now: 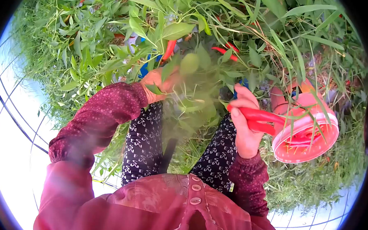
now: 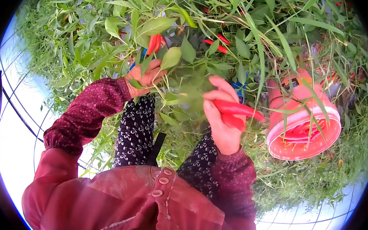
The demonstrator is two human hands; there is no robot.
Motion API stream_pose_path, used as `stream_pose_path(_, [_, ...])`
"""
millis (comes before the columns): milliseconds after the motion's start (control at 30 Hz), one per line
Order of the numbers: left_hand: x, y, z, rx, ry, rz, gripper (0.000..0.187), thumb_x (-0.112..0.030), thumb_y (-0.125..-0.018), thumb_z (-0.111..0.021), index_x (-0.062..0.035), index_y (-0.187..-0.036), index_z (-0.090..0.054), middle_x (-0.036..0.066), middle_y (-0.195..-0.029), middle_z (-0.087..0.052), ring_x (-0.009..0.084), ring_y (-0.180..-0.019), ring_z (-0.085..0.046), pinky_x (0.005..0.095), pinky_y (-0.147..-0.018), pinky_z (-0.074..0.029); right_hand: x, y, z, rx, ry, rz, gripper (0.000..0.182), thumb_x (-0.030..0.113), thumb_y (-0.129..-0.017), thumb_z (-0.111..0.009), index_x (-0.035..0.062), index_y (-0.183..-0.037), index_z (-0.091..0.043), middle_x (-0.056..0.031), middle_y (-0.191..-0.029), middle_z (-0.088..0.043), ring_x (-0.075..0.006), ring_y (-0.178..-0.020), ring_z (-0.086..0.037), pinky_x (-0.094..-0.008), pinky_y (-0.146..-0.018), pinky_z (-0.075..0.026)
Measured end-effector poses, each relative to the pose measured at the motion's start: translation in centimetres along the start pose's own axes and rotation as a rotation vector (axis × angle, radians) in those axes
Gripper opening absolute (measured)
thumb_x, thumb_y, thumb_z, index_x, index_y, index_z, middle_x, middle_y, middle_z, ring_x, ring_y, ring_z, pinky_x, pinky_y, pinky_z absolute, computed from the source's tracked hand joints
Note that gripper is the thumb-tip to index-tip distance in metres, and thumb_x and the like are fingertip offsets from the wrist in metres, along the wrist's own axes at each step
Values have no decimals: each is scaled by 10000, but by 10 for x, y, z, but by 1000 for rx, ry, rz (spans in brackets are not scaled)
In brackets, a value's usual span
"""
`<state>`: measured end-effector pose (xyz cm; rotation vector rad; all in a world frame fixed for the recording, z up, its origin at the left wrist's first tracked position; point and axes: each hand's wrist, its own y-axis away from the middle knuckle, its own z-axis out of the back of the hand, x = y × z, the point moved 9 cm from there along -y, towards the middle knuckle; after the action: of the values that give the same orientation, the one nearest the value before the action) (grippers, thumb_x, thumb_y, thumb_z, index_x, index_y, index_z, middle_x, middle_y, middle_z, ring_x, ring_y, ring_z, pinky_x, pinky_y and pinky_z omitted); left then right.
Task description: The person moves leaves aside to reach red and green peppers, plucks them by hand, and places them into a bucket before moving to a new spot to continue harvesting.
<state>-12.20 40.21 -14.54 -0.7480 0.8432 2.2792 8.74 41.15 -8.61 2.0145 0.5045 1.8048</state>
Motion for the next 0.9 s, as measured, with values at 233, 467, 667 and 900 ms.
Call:
stream_pose_path(233, [-17,-9,18,-57,212,-20,337,4,-733,-554,-5,-1069,-528,139,-1014,-526,282,-954,-557,363,-814,-470,-76,-98,-128,206,300,-303,327,290,-717,-687,56,-935,-621,-173,-865,-629,-265,-758,-621,-344,-697,-473])
stream_pose_path(467, [9,2,-6,-22,246,68,405,-28,-673,-588,-30,-1075,-539,134,-1044,-522,305,-922,-560,367,-772,-479,-119,-101,-143,-10,-45,-474,241,233,-722,-670,36,-852,-622,-154,-836,-643,-227,-723,-625,-342,-654,-478])
stream_pose_path(667, [-1,9,8,123,-14,-190,299,-12,-613,-621,-27,-898,-530,91,-821,-477,267,-705,-539,371,-611,-454,-95,-91,-68,212,-380,-602,289,154,-769,-645,-9,-1001,-588,-44,-788,-618,-139,-663,-576,-280,-602,-463])
stream_pose_path(900, [11,13,-4,222,47,-164,345,-53,-633,-625,-33,-964,-531,84,-885,-502,259,-742,-547,365,-635,-465,-53,-65,17,267,-675,-613,359,154,-739,-635,-14,-1031,-513,-44,-694,-528,-85,-541,-453,-216,-478,-341])
